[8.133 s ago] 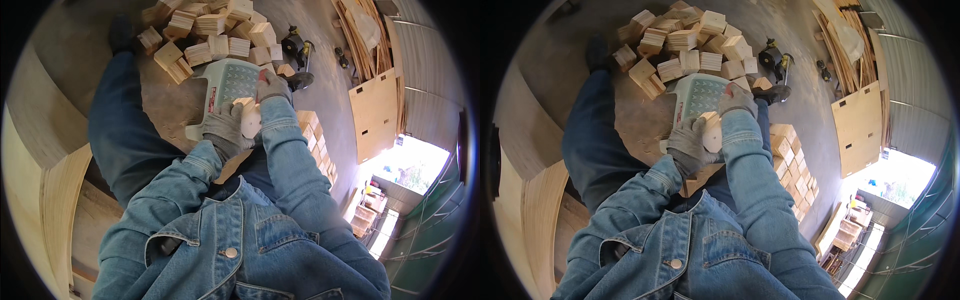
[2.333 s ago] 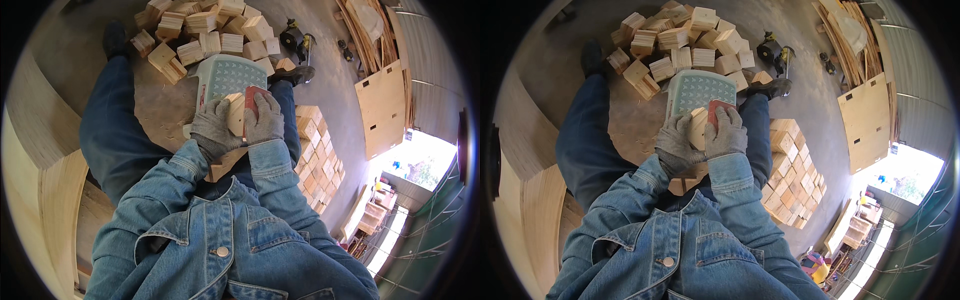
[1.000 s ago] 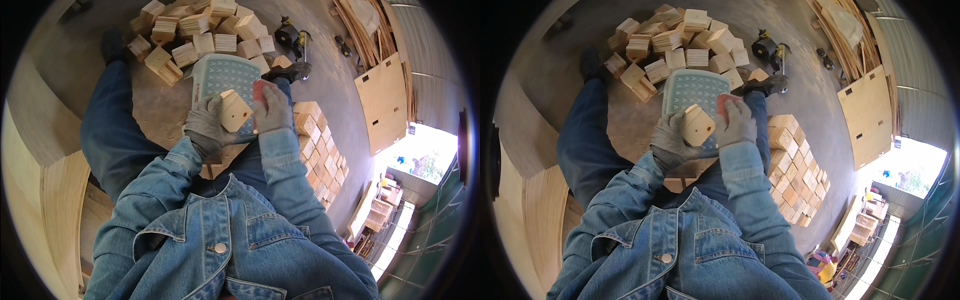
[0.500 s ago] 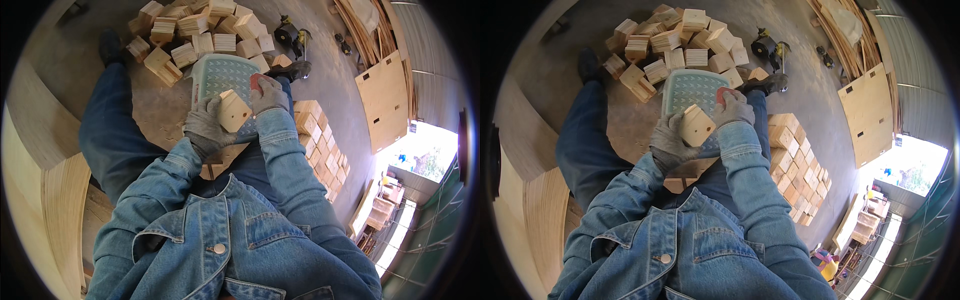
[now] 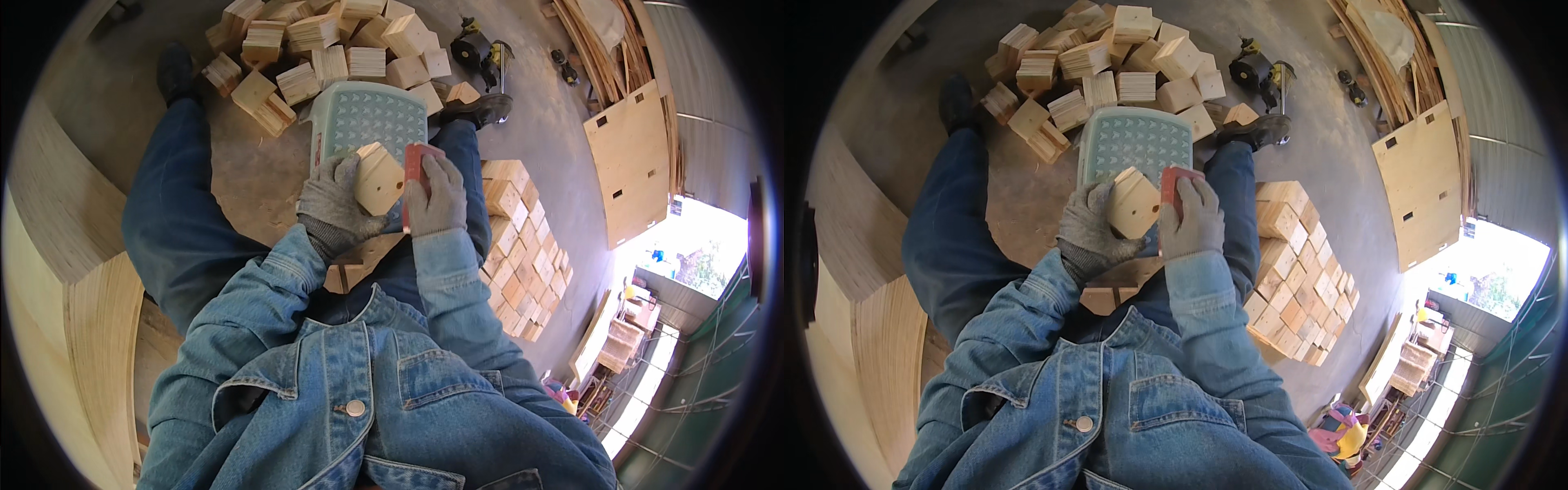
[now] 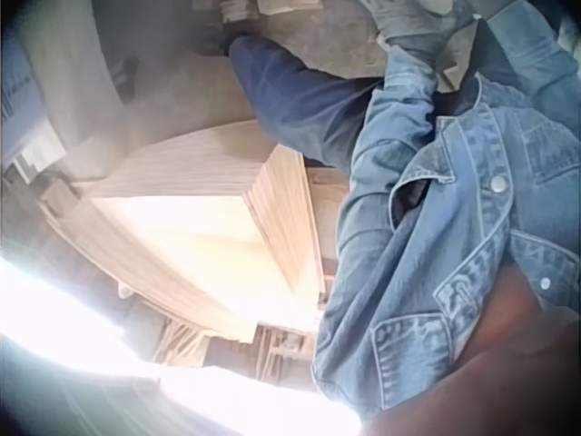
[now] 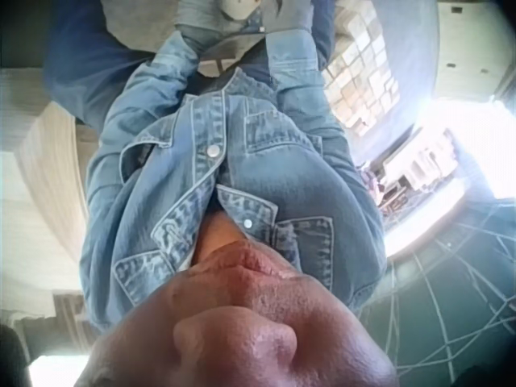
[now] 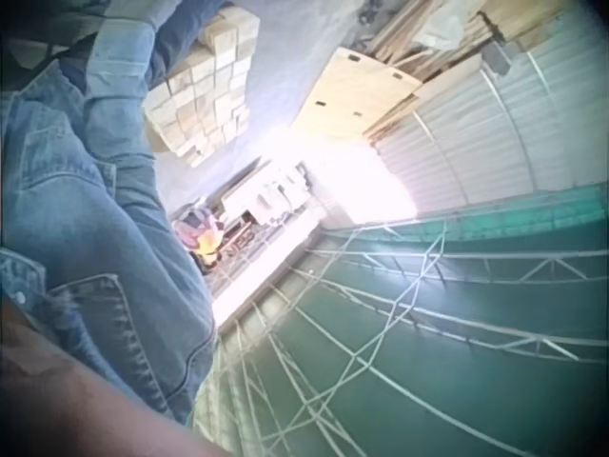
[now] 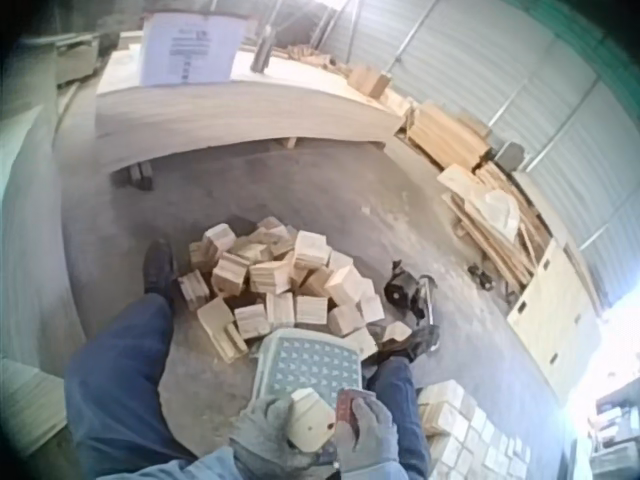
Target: The person sits on the floor and sands small wooden blocks one by one using a red sanding block. They hold each block on a small stool between their legs, sand the surfaces, and then place the finished pieces into a pile on the floor.
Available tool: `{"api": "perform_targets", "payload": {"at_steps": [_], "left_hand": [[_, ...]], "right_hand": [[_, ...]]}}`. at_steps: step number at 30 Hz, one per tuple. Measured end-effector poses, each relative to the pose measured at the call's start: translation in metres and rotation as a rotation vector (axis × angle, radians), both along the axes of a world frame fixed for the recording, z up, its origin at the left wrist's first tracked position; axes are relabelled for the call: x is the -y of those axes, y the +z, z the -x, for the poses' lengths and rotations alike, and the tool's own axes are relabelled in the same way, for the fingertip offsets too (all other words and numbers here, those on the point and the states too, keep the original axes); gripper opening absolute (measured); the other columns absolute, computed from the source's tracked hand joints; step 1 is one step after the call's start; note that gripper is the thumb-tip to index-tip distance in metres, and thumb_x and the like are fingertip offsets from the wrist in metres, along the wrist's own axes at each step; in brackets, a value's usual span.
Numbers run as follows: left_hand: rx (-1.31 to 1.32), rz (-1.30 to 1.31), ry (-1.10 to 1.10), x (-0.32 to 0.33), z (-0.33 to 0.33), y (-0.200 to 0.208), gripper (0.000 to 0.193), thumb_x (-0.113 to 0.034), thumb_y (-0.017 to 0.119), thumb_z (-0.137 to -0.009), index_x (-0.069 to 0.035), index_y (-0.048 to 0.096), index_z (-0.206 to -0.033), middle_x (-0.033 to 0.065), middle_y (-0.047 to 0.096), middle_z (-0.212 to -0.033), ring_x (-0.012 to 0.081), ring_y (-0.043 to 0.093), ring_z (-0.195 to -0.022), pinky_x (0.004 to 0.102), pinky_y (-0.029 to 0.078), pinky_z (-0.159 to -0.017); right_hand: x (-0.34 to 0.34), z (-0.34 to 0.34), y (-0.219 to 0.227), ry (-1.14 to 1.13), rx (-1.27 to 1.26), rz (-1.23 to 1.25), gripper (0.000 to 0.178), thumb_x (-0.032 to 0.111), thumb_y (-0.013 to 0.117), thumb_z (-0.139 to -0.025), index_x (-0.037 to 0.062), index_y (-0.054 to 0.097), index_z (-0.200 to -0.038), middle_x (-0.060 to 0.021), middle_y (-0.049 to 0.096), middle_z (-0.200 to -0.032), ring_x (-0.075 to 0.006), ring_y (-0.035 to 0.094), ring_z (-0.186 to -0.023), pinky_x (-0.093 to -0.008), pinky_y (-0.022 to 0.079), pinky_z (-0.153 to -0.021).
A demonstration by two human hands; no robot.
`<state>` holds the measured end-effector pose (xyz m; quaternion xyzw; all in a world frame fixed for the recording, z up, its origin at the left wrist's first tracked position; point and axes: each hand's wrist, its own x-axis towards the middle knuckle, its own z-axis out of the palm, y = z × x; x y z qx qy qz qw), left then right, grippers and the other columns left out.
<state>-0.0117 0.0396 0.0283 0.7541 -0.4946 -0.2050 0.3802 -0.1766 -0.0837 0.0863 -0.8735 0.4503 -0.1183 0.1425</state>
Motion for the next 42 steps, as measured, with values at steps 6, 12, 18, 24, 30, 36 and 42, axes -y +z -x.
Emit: {"api": "perform_targets", "payload": {"at_steps": [6, 12, 18, 24, 30, 36, 42], "left_hand": [[-0.018, 0.017, 0.024, 0.0, 0.001, 0.003, 0.113, -0.045, 0.095, -0.061, -0.007, 0.039, -0.152, 0.0235, 0.052, -0.138, 0.0431, 0.053, -0.128, 0.0537, 0.048, -0.11], [-0.01, -0.002, 0.013, 0.002, 0.001, 0.003, 0.115, -0.043, 0.096, -0.06, -0.008, 0.039, -0.153, 0.0233, 0.052, -0.139, 0.043, 0.05, -0.131, 0.0531, 0.046, -0.113], [0.006, -0.051, 0.013, 0.002, 0.001, 0.008, 0.116, -0.049, 0.096, -0.061, -0.006, 0.039, -0.152, 0.0235, 0.05, -0.143, 0.0428, 0.047, -0.135, 0.052, 0.043, -0.116], [0.078, 0.007, 0.012, 0.004, 0.004, 0.003, 0.113, -0.055, 0.094, -0.062, -0.004, 0.04, -0.148, 0.0234, 0.049, -0.141, 0.0426, 0.048, -0.132, 0.0532, 0.043, -0.114], [0.103, 0.011, 0.018, 0.005, 0.008, -0.001, 0.113, -0.051, 0.095, -0.061, -0.005, 0.04, -0.149, 0.0209, 0.05, -0.14, 0.0427, 0.047, -0.132, 0.0534, 0.042, -0.115], [0.074, -0.036, 0.013, 0.002, 0.004, 0.002, 0.116, -0.048, 0.096, -0.059, -0.004, 0.038, -0.15, 0.0251, 0.048, -0.143, 0.0445, 0.047, -0.134, 0.0544, 0.043, -0.115], [0.032, -0.035, -0.017, 0.003, 0.0, 0.006, 0.12, -0.047, 0.096, -0.06, -0.004, 0.036, -0.154, 0.0263, 0.047, -0.146, 0.0442, 0.047, -0.136, 0.0531, 0.043, -0.117]], "right_hand": [[0.071, -0.025, -0.034, -0.075, 0.196, -0.193, 0.054, 0.016, 0.076, -0.091, 0.0009, 0.063, -0.141, -0.0223, 0.063, -0.142, -0.036, 0.064, -0.127, -0.0419, 0.05, -0.111], [0.044, 0.01, -0.032, -0.32, 0.877, -0.662, 0.054, 0.012, 0.069, -0.102, -0.0061, 0.051, -0.149, -0.0149, 0.064, -0.14, -0.0214, 0.065, -0.122, -0.032, 0.052, -0.107], [-0.015, 0.036, -0.033, -0.388, 0.987, -0.845, 0.057, 0.021, 0.067, -0.105, 0.0016, 0.048, -0.155, -0.0089, 0.062, -0.141, -0.0172, 0.064, -0.12, -0.031, 0.055, -0.101], [0.003, 0.012, -0.06, -0.341, 0.979, -0.735, 0.061, 0.029, 0.067, -0.105, 0.0016, 0.046, -0.156, -0.0091, 0.063, -0.139, -0.0171, 0.065, -0.117, -0.0313, 0.055, -0.1], [0.04, -0.013, -0.079, -0.426, 1.122, -0.688, 0.053, 0.026, 0.07, -0.103, 0.0056, 0.055, -0.149, -0.0095, 0.069, -0.129, -0.0178, 0.07, -0.102, -0.0316, 0.061, -0.087], [0.057, -0.006, -0.043, -0.422, 1.026, -0.66, 0.049, 0.014, 0.068, -0.104, 0.0039, 0.054, -0.149, -0.011, 0.067, -0.134, -0.0197, 0.068, -0.111, -0.0318, 0.059, -0.094], [0.032, 0.023, 0.014, -0.028, 0.459, -0.358, 0.047, 0.015, 0.075, -0.096, -0.0011, 0.063, -0.139, -0.0206, 0.063, -0.143, -0.0324, 0.065, -0.127, -0.0376, 0.055, -0.106]]}}
